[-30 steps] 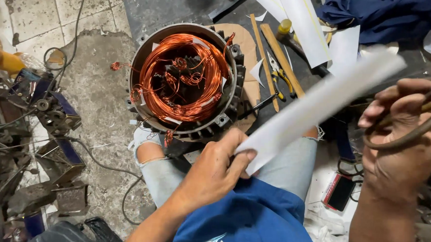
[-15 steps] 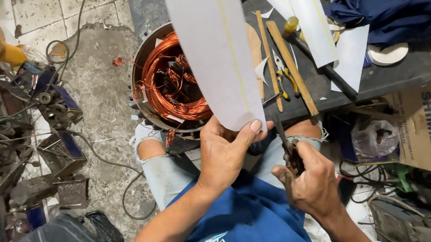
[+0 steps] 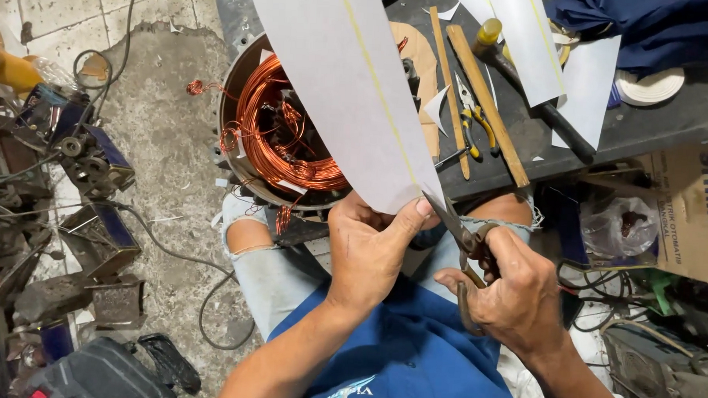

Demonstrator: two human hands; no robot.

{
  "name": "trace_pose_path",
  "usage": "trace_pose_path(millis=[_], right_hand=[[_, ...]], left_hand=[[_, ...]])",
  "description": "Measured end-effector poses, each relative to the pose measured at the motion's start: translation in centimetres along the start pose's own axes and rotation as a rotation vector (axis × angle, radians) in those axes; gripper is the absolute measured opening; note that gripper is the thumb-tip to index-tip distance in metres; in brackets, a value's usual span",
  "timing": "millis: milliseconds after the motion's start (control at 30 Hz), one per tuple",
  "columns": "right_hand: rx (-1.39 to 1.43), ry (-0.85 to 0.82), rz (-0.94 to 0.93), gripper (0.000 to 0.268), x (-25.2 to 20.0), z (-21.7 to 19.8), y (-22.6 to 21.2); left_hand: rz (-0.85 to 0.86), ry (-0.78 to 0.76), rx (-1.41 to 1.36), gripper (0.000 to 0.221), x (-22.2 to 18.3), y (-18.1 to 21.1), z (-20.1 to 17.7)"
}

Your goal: Securing and insulating motor coils using pliers, scissors, and insulation paper.

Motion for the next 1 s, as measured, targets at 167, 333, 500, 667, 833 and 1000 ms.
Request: trace_pose_path(millis=[167, 333, 500, 667, 833, 1000], right_hand=[[-0.004, -0.023, 0.008, 0.064, 0.0, 0.2, 0.0], [-0.007, -0.014, -0.067, 0.062, 0.3, 0.3, 0.0], [0.014, 0.01, -0.104, 0.062, 1.0, 0.3, -0.1], [0.012, 0.005, -0.095, 0.061, 1.6, 0.4, -0.3], [0.04, -0.013, -0.066, 0.058, 1.8, 0.9, -0.5], [0.065, 0.018, -0.053, 0.057, 1.7, 1.1, -0.8]], left_hand=[[0.023, -0.009, -0.046, 0.023, 0.0, 0.2, -0.1], [0.031, 0.024, 0.006, 0.017, 0.1, 0.7, -0.1], [0.038, 0.0, -0.045, 0.024, 0.5, 2.2, 0.4], [0.073, 0.013, -0.071, 0.02, 1.0, 2.5, 0.2], [0.079, 0.005, -0.079, 0.019, 1.1, 3.0, -0.1], [0.076, -0.008, -0.088, 0.022, 0.9, 3.5, -0.5]])
Point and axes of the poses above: each hand's wrist, its own x-axis towards the middle knuckle, its own z-axis out of the palm, y = z × x, the point moved 6 cm from there along x, towards the middle knuckle, and after that the axes turned 6 degrees about y, right-handed, at the moved point
